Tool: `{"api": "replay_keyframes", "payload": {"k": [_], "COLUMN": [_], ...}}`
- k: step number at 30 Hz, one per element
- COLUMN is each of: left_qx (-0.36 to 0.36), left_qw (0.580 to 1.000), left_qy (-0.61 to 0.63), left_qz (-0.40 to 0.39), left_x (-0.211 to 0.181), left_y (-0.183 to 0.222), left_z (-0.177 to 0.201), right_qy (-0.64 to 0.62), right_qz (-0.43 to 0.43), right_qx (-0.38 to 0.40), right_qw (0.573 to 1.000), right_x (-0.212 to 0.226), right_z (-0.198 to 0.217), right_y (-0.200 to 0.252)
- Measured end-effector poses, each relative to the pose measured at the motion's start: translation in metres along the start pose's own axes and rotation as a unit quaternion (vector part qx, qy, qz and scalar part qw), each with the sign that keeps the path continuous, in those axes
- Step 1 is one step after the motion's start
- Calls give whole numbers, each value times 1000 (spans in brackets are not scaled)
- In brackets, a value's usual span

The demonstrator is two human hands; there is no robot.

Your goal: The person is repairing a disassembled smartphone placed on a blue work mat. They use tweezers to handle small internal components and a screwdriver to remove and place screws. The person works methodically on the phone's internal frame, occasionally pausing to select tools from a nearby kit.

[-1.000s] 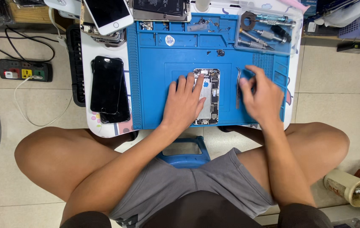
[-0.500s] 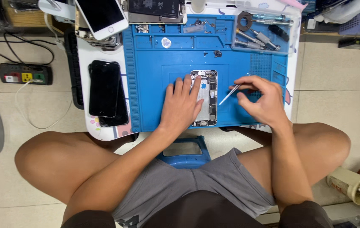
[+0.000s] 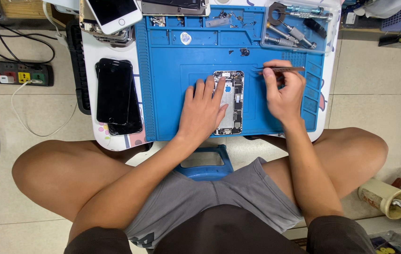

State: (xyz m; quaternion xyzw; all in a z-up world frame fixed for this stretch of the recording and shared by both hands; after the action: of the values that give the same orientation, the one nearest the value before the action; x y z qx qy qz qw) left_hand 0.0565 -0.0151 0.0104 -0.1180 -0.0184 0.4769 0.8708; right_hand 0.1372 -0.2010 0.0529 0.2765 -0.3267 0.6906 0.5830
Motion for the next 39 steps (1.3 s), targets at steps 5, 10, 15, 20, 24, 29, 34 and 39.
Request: {"api": "replay_keyframes", "payload": {"k": [5, 10, 15, 20, 24, 29, 34, 39], "left_qx": [-3, -3, 3, 5, 5, 5, 6, 34], "left_qw": [1000, 1000, 1000, 1000, 1000, 1000, 1000, 996], "left_qy": [-8, -18, -18, -6, -11, -8, -8, -85], "left_qz": [0, 0, -1, 2, -2, -3, -3, 11], "left_x": [-1, -1, -1, -2, -1, -1, -2, -2], "left_y": [-1, -1, 0, 0, -1, -1, -1, -1], "left_z": [-1, 0, -2, -4, -3, -3, -3, -2], "right_qy": [-71, -71, -50, -27, -20, -15, -6, 48], "right_qz": [17, 29, 39, 47, 61, 64, 67, 81], "right_qx": [60, 106, 140, 155, 162, 160, 162, 156], "right_qw": [996, 991, 988, 986, 985, 985, 985, 983], "right_x": [7, 8, 14, 15, 19, 23, 25, 25], "right_z": [-26, -42, -42, -41, -41, -40, -40, -41], "right_y": [-1, -10, -15, -15, -16, -17, -15, -12]}}
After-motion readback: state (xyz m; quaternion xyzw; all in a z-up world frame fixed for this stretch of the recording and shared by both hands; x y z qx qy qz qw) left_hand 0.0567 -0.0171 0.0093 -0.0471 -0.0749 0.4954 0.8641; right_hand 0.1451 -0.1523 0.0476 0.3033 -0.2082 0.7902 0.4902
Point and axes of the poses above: each hand's wrist, its own y-axis away from the middle knuckle, its own z-axis out of the back of the hand, x = y × z, the point moved 6 cm from there along -y, towards the middle knuckle, and after that the axes turned 15 degrees about -z, right-handed, at the moved point
